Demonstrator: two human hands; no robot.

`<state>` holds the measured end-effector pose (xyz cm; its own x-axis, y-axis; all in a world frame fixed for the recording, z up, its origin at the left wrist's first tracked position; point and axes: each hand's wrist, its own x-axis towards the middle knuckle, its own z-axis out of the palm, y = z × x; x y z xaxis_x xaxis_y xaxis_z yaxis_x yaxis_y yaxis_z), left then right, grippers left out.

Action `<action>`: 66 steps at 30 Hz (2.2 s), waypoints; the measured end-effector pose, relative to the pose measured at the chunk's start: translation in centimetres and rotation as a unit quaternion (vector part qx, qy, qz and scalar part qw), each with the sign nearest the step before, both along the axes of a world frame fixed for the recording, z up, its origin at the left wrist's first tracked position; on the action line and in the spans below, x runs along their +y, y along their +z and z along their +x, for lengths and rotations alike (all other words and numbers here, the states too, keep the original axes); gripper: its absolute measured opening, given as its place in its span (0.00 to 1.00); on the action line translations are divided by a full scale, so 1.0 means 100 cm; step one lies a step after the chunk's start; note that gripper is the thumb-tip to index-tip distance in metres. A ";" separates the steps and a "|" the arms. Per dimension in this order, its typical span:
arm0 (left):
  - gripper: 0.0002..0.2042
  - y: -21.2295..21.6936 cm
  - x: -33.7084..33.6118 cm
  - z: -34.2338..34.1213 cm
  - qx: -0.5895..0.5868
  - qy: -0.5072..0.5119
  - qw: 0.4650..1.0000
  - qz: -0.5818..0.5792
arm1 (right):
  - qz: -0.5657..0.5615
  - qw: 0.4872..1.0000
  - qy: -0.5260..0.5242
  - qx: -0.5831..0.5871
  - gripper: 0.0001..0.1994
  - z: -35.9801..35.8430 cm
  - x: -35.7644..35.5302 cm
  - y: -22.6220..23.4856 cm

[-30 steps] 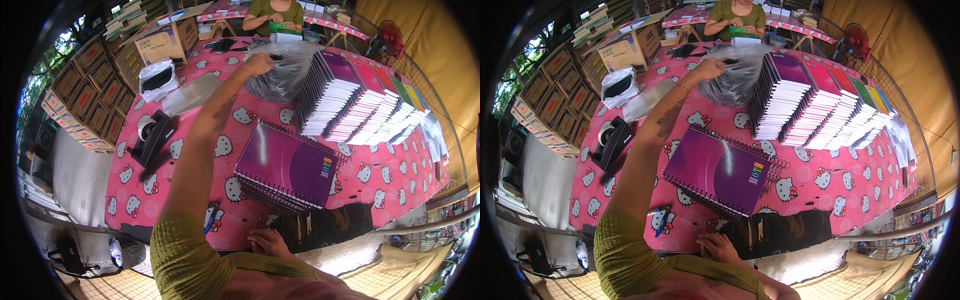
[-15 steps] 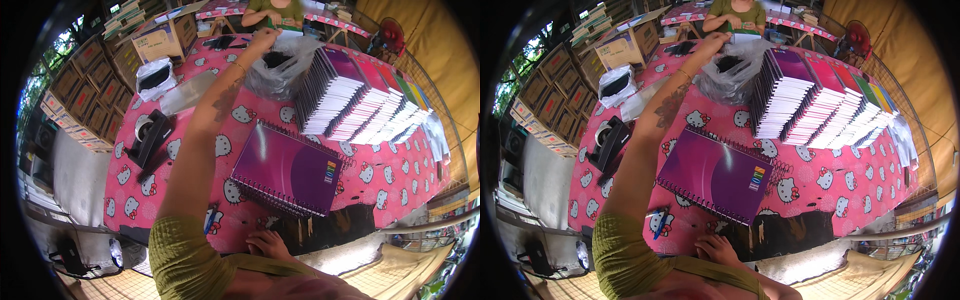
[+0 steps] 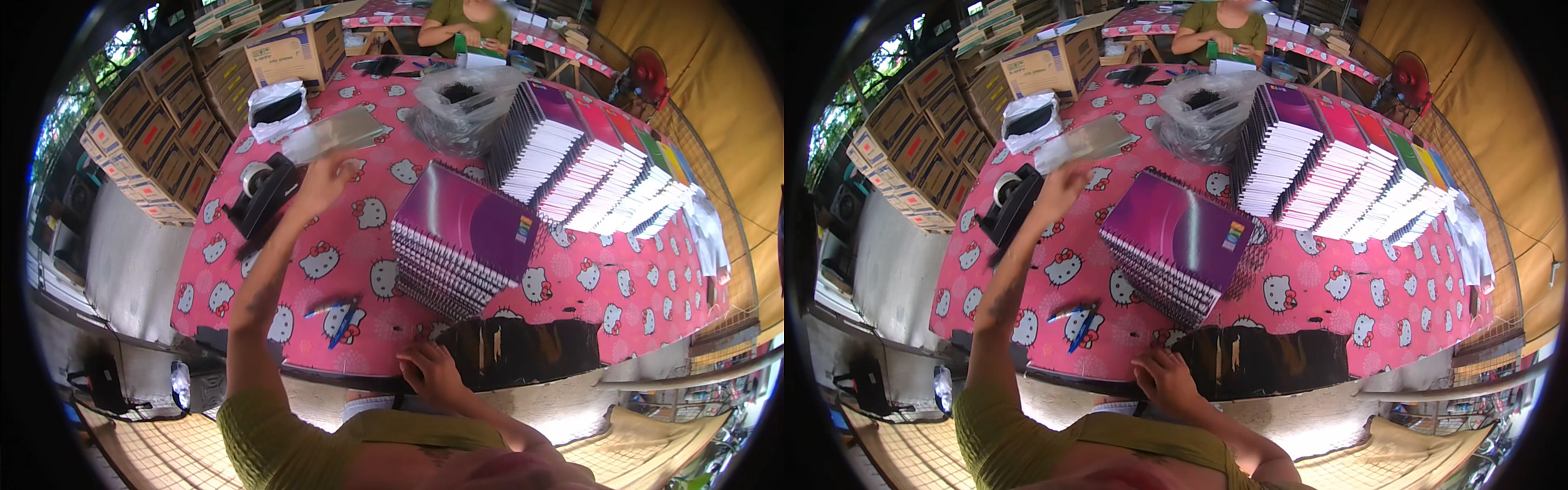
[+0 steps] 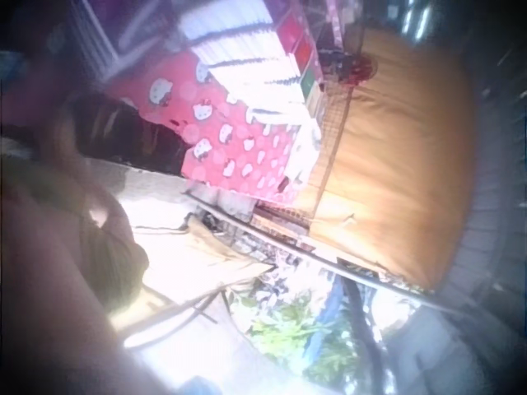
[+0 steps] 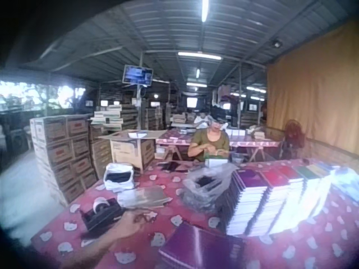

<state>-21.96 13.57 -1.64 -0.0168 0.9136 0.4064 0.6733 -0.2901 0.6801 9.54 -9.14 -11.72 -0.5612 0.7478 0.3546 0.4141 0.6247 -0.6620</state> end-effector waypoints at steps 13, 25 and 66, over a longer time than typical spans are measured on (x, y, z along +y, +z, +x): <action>0.28 -0.111 -0.248 0.063 0.308 0.090 0.947 -0.018 | 0.010 0.997 0.043 0.057 0.14 0.008 -0.016 0.067; 0.15 0.017 -0.214 0.111 -0.552 -0.116 0.825 -0.043 | 0.325 0.925 0.114 -0.159 0.24 -0.013 0.129 0.278; 0.17 0.023 -0.195 0.123 -0.486 -0.108 0.865 -0.054 | 0.151 0.945 0.206 -0.203 0.17 -0.027 0.165 0.248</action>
